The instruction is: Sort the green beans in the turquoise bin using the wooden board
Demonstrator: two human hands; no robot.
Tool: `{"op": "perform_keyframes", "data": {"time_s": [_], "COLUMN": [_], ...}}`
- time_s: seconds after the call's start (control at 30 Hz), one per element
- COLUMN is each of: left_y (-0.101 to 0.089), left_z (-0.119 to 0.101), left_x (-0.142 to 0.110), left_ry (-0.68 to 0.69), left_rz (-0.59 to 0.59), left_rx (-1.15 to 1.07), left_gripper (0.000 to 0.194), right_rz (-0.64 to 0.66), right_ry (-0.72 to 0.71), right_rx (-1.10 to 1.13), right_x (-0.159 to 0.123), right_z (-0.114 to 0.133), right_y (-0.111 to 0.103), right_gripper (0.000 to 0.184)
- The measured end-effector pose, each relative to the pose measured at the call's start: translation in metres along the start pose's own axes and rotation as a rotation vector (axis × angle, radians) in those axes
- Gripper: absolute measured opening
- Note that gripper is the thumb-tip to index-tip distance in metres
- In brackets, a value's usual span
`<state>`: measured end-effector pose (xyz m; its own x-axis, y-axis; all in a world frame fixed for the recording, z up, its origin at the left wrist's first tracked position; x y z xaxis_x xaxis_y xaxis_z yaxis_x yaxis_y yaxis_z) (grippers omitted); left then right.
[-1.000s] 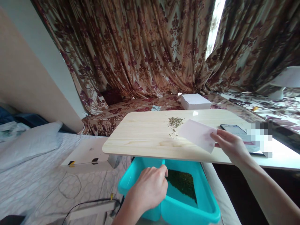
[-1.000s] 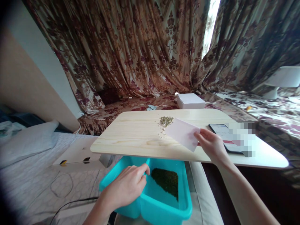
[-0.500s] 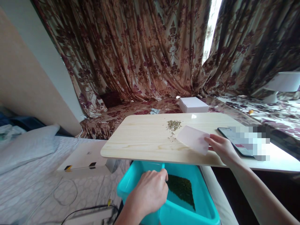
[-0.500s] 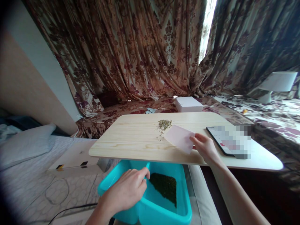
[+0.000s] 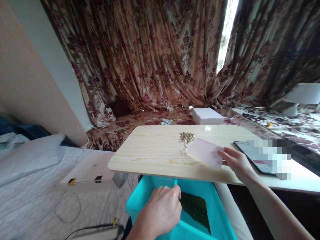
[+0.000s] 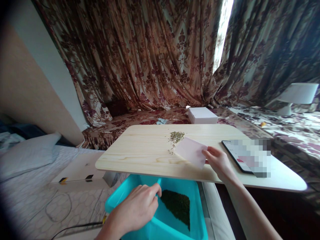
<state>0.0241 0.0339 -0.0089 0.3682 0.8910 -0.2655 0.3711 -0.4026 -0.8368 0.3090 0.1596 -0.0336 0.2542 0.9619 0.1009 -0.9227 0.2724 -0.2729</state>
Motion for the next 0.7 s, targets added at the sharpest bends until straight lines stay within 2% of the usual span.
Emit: {"op": "perform_keyframes", "data": {"time_s": [0.3,0.7], "left_y": [0.002,0.001], "left_z": [0.000,0.000], "left_x": [0.001,0.002], "left_ry": [0.012,0.007], "left_rz": [-0.005,-0.001], "left_rx": [0.003,0.001], "left_gripper": [0.037,0.036], "right_rz": [0.032,0.000], "right_ry": [-0.024,-0.034], "right_rx": [-0.022,-0.059], "right_x": [-0.007,-0.007], "right_z": [0.010,0.002], "right_y": [0.014,0.004], "right_gripper": [0.012,0.009]}}
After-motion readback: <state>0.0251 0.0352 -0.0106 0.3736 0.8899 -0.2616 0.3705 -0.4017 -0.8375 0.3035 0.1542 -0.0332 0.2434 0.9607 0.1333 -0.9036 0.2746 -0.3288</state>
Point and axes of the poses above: each hand's wrist, its own x-axis towards the middle knuckle, its own y-axis out of the palm, z = x × y, the point moved 3 cm from there along x, towards the middle knuckle, and after that the axes turned 9 degrees about -x, right-handed, at the moved point
